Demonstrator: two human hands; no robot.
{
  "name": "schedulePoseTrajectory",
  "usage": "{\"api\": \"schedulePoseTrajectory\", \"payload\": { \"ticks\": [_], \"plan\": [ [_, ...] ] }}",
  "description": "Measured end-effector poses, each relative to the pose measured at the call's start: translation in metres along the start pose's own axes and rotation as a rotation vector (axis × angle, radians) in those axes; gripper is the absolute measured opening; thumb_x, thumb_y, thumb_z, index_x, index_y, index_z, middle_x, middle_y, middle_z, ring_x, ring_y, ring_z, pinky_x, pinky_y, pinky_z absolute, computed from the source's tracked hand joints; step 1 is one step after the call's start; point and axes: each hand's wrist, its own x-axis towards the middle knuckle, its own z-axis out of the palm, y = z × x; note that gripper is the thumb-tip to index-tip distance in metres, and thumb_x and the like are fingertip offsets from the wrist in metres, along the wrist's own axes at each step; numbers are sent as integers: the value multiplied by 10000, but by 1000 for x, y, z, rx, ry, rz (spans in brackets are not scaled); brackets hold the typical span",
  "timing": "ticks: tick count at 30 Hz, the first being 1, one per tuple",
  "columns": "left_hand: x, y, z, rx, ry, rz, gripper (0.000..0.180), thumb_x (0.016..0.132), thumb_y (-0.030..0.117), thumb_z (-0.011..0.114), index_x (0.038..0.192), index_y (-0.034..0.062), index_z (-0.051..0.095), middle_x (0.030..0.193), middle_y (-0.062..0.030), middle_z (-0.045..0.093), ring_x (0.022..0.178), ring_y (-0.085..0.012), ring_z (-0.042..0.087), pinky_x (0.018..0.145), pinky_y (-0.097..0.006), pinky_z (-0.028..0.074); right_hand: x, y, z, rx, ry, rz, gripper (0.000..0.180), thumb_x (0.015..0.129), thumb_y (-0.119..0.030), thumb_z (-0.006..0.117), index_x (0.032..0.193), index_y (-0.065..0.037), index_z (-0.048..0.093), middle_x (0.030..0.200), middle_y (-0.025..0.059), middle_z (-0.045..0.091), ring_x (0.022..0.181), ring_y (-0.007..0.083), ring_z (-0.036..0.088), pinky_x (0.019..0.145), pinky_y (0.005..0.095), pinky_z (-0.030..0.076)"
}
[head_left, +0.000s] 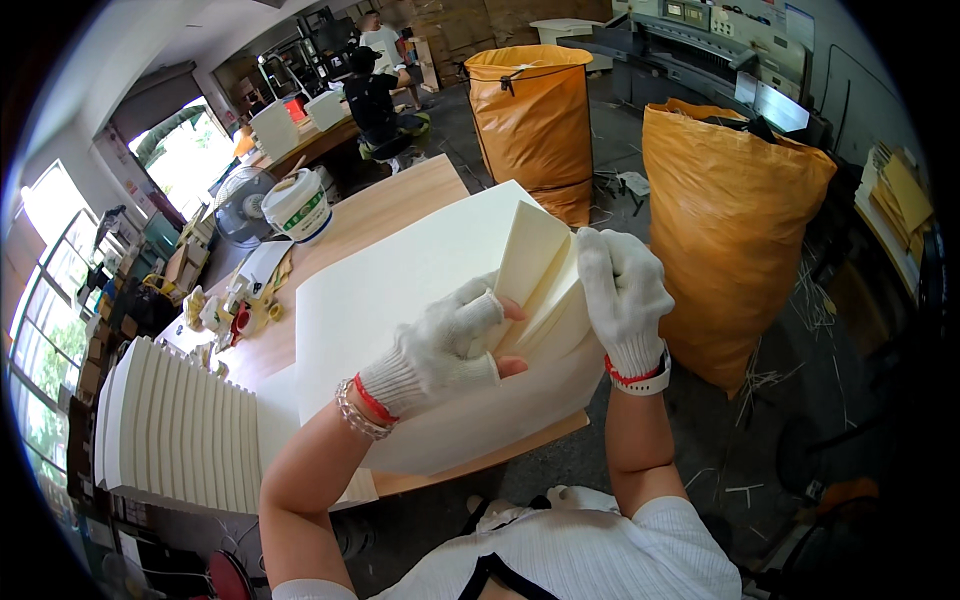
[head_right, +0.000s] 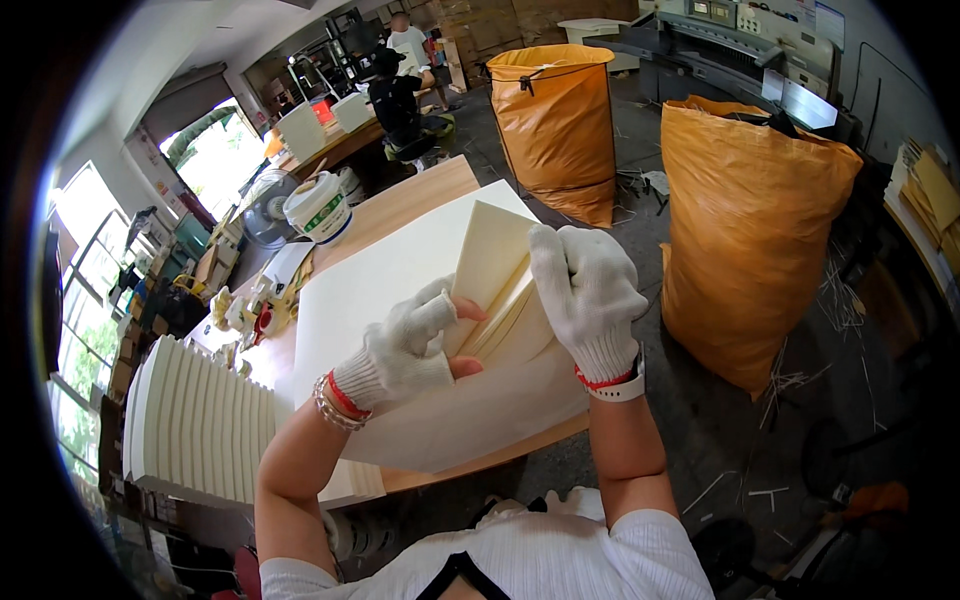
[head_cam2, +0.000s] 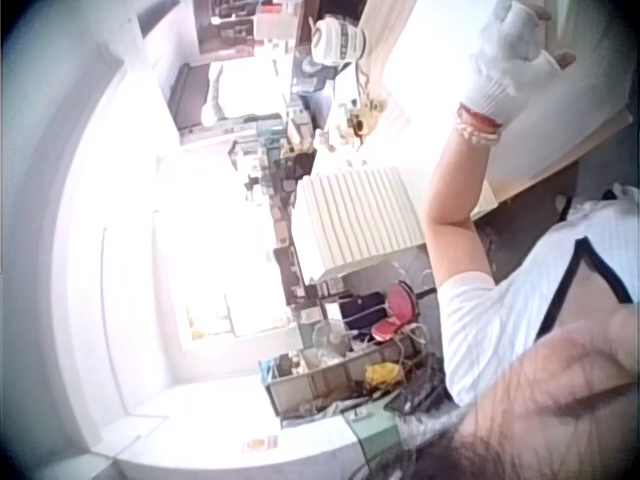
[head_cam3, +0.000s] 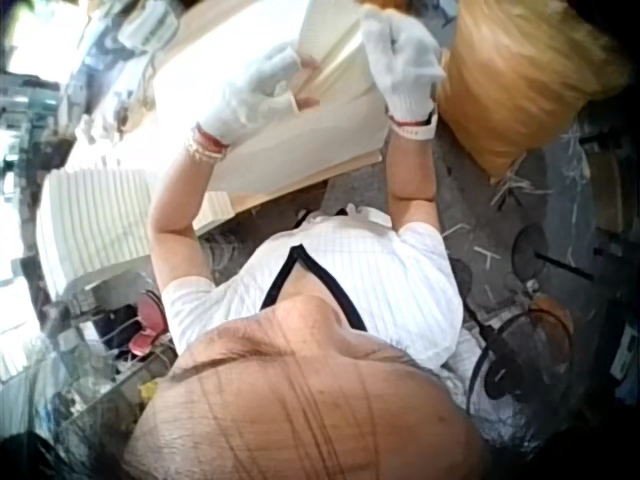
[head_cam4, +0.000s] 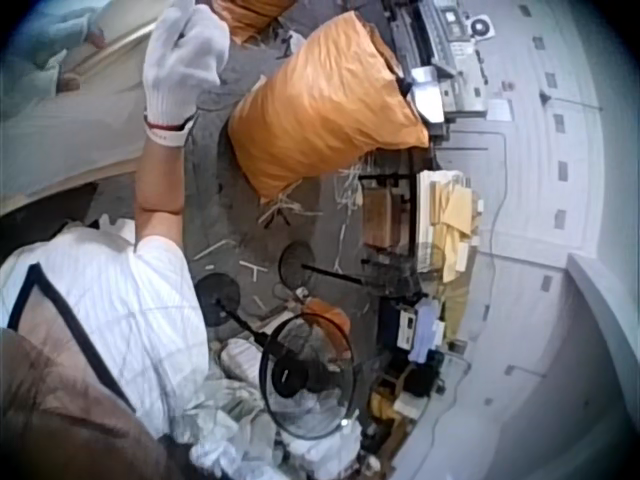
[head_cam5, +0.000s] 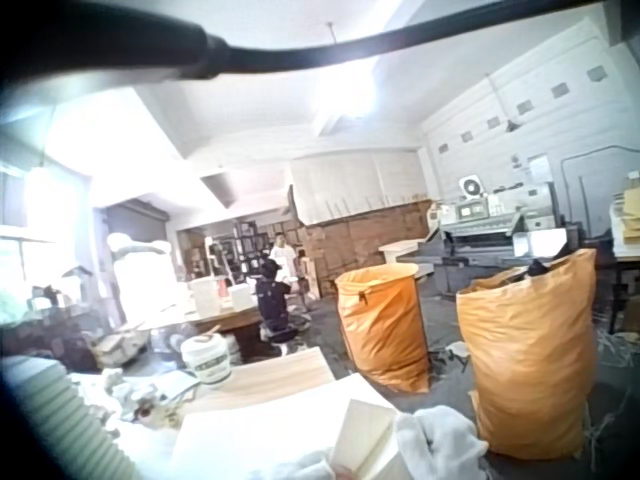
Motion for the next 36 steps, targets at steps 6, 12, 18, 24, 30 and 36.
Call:
{"api": "schedulePoseTrajectory", "payload": {
  "ticks": [6, 12, 18, 24, 30, 36],
  "plan": [
    [1, -4, 0, -29, -3, -33, 380, 800, 171, 839, 1099, 76, 625, 1133, -114, 620, 1000, -270, 623, 851, -359, 500, 0, 3, 4, -3, 64, -8, 185, 889, -2, 634, 1067, 49, 638, 719, 95, 506, 643, 241, 541, 570, 374, 418],
    [-4, -11, 0, 89, 35, 57, 442, 812, 147, 819, 1208, 74, 635, 1145, -113, 640, 991, -261, 628, 856, -343, 494, 2, -6, -2, 226, -62, 284, 131, 968, -62, 597, 879, 32, 619, 623, 88, 439, 585, 247, 485, 559, 393, 365],
    [2, 2, -1, 21, -58, -17, 411, 787, 143, 835, 1154, 83, 659, 1078, -86, 641, 962, -254, 631, 835, -354, 499, 8, -10, -3, 217, -79, 318, 140, 969, -58, 592, 865, 34, 609, 622, 86, 447, 584, 246, 479, 562, 390, 368],
    [2, -2, 2, -24, 10, -9, 347, 815, 134, 812, 1109, 85, 634, 1102, -105, 621, 985, -263, 643, 824, -362, 523, 1, -4, 2, 70, 23, 103, 57, 933, -35, 610, 922, 12, 640, 682, 78, 480, 598, 233, 493, 552, 374, 370],
    [-2, -8, 5, 87, 54, 24, 325, 860, 159, 760, 1141, 74, 620, 1086, -125, 625, 998, -280, 643, 843, -364, 516, 6, -8, -3, 219, -34, 191, 60, 935, -24, 602, 949, 13, 646, 682, 89, 485, 598, 244, 493, 562, 379, 376],
    [3, -10, 2, -1, -34, 73, 286, 839, 111, 754, 1094, 59, 636, 1084, -124, 626, 999, -302, 635, 852, -376, 509, 1, -7, 0, 220, -12, 232, 69, 932, -22, 605, 967, 26, 640, 683, 91, 475, 597, 249, 484, 565, 379, 380]
  ]
}}
